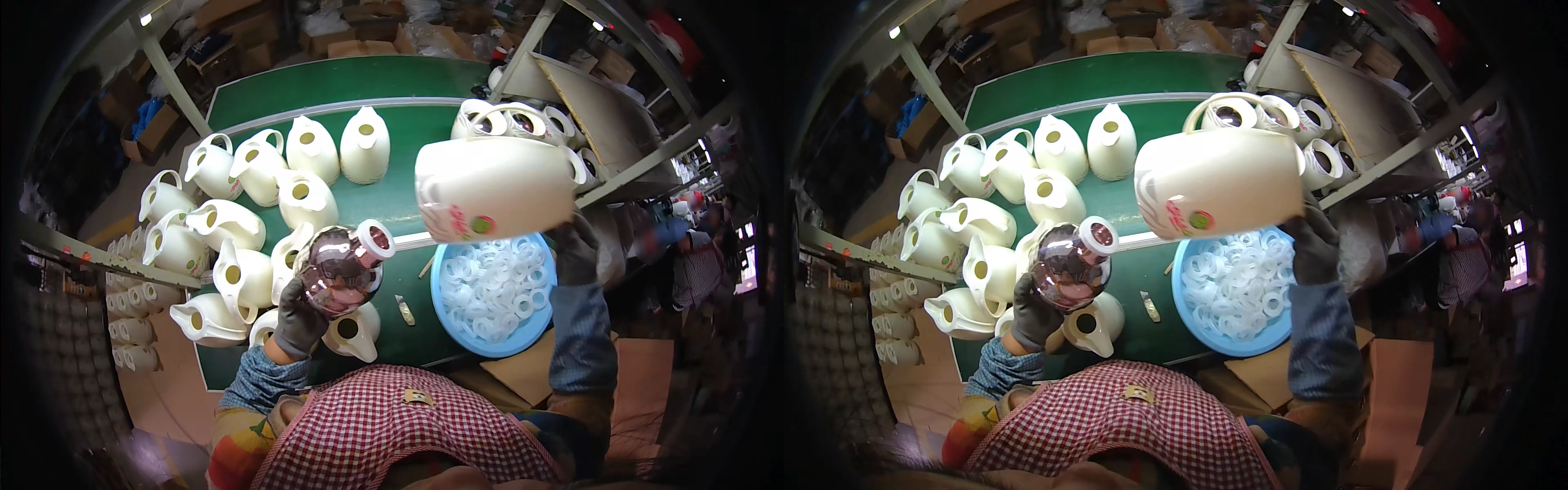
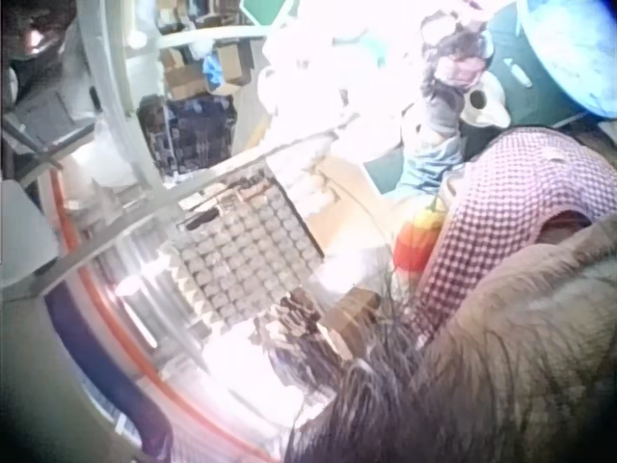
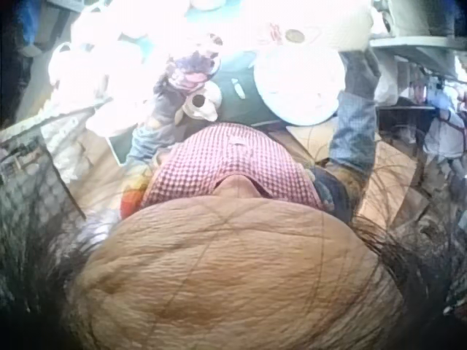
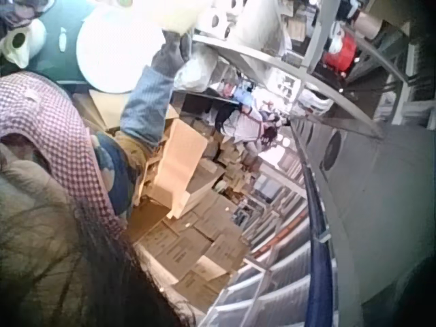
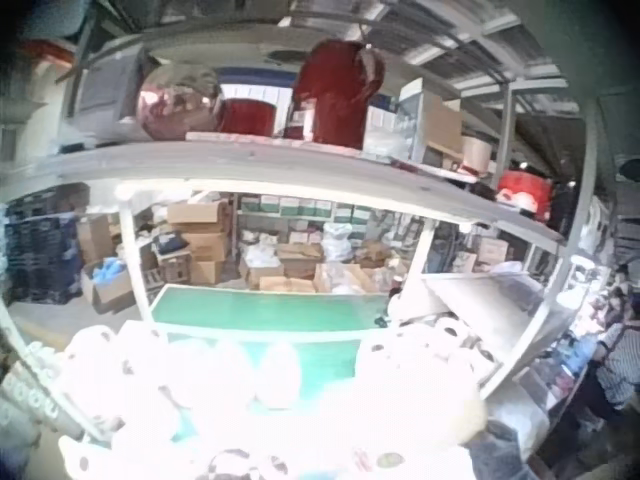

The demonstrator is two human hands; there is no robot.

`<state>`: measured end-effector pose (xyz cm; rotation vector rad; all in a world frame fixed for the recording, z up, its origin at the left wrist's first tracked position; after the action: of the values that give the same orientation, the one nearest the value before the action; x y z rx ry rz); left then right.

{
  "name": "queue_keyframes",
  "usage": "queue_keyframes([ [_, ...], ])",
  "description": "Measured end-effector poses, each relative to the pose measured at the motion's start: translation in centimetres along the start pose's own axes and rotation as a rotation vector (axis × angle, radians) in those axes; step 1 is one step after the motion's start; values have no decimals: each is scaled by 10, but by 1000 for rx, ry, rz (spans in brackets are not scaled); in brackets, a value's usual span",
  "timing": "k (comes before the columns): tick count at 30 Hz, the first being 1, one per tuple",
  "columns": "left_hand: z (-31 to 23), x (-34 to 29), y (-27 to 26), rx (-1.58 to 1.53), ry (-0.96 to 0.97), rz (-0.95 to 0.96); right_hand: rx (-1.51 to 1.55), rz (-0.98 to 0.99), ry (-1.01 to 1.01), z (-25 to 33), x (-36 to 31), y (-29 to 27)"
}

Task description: The person assembles white ceramic pitchers by inserting a dark inner liner and a white plastic ring into each unit. The person picks up pitchers from a green table, places the liner and ring inside, and sets the completed units back on the table.

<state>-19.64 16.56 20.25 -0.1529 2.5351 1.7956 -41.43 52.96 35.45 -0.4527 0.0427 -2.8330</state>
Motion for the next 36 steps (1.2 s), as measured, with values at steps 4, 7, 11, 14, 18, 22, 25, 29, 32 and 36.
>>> queue_keyframes([
  [4, 33, 6, 15, -14, -128, 140, -620, -23, -87, 31, -51, -33],
  [7, 53, 6, 25, 367, -109, 318, 100, 43, -167, 13, -85, -4],
  [11, 67, 12, 22, 1376, 84, 355, 192, 242, -131, 19, -116, 63],
  [14, 94, 9, 92, 2014, 485, 706, -18, 347, -276, 35, -134, 98],
  [18, 104, 13, 119, 1920, 452, 695, 100, 349, -276, 28, -142, 100],
  [22, 99, 17, 125, 1797, 367, 637, 42, 324, -243, 29, -144, 97],
  [25, 97, 16, 126, 1728, 306, 594, -32, 324, -256, 29, -147, 98],
  [29, 91, 15, 106, 1455, 105, 412, -41, 333, -317, 40, -146, 99],
  [32, 94, 14, 122, 1577, 163, 493, -94, 332, -372, 50, -144, 99],
  [36, 100, 12, 130, 1766, 155, 596, -105, 324, -346, 47, -144, 98],
])
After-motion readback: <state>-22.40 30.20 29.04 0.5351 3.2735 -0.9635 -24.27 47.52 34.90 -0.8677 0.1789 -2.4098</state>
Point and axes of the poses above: each hand's wrist, its own x-axis towards the middle knuckle, its own y-axis out of the palm, z = x × y, the point moved 10 cm from there along x, towards the middle knuckle, and after that the axes turned 11 degrees about -x, right-handed, at the moved point
